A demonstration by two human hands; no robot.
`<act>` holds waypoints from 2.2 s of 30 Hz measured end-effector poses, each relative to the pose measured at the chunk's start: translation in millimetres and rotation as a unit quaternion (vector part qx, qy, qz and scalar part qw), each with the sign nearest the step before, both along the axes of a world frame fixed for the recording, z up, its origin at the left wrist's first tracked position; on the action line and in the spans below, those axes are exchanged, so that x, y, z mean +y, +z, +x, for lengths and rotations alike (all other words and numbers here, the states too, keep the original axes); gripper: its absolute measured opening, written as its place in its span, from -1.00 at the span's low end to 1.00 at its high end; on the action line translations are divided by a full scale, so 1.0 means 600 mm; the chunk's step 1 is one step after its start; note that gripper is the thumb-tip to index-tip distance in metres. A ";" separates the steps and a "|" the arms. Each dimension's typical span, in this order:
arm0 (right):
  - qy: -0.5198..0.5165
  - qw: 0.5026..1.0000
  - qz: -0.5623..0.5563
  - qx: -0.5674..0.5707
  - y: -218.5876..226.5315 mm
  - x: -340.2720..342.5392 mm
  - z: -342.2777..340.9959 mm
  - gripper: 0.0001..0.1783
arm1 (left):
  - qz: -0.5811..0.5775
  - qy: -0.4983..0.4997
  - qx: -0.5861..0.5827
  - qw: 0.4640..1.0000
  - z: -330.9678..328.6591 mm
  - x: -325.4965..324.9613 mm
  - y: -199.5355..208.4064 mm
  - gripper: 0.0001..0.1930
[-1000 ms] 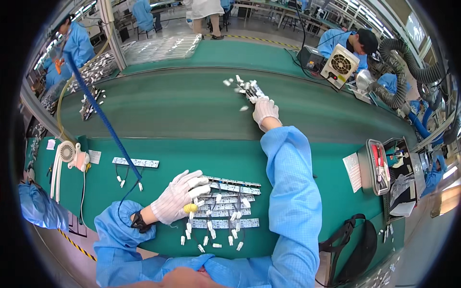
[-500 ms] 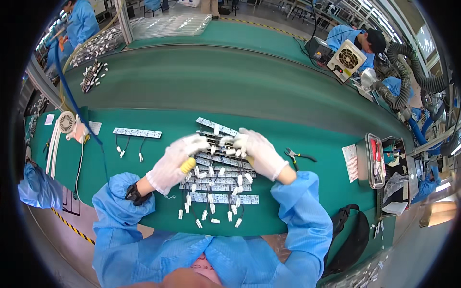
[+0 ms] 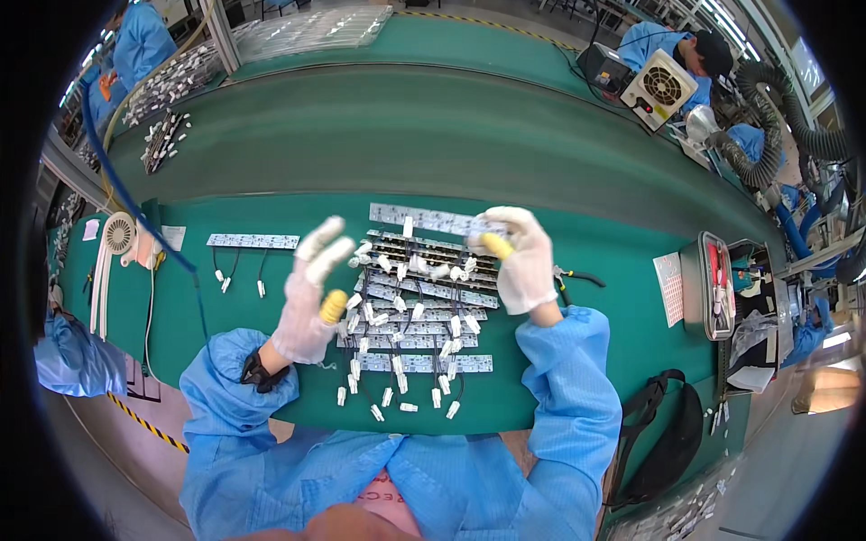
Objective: Manually assembling and inspecting small circuit board strips at a factory workstation.
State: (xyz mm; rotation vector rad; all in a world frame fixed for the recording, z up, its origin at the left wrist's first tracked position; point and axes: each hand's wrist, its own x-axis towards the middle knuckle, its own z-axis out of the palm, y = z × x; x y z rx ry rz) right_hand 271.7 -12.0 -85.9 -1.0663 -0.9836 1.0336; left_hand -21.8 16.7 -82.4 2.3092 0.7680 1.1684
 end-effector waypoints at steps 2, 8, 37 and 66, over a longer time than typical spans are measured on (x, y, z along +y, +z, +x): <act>-0.037 0.995 0.077 0.054 0.029 -0.015 -0.012 -0.68 | -0.032 0.046 -0.070 0.996 -0.012 0.008 0.002 -0.36; 0.037 0.995 0.043 0.087 0.075 -0.080 -0.037 -0.68 | -0.408 -0.148 -0.241 0.868 -0.034 0.003 0.025 -0.19; 0.077 0.992 -0.087 -0.056 0.094 -0.092 -0.033 -0.54 | -0.125 -0.028 -0.093 0.987 -0.049 -0.010 0.016 -0.52; 0.104 0.988 -0.094 -0.069 0.095 -0.108 -0.027 -0.45 | -0.082 0.029 -0.110 0.990 -0.046 0.008 0.010 -0.62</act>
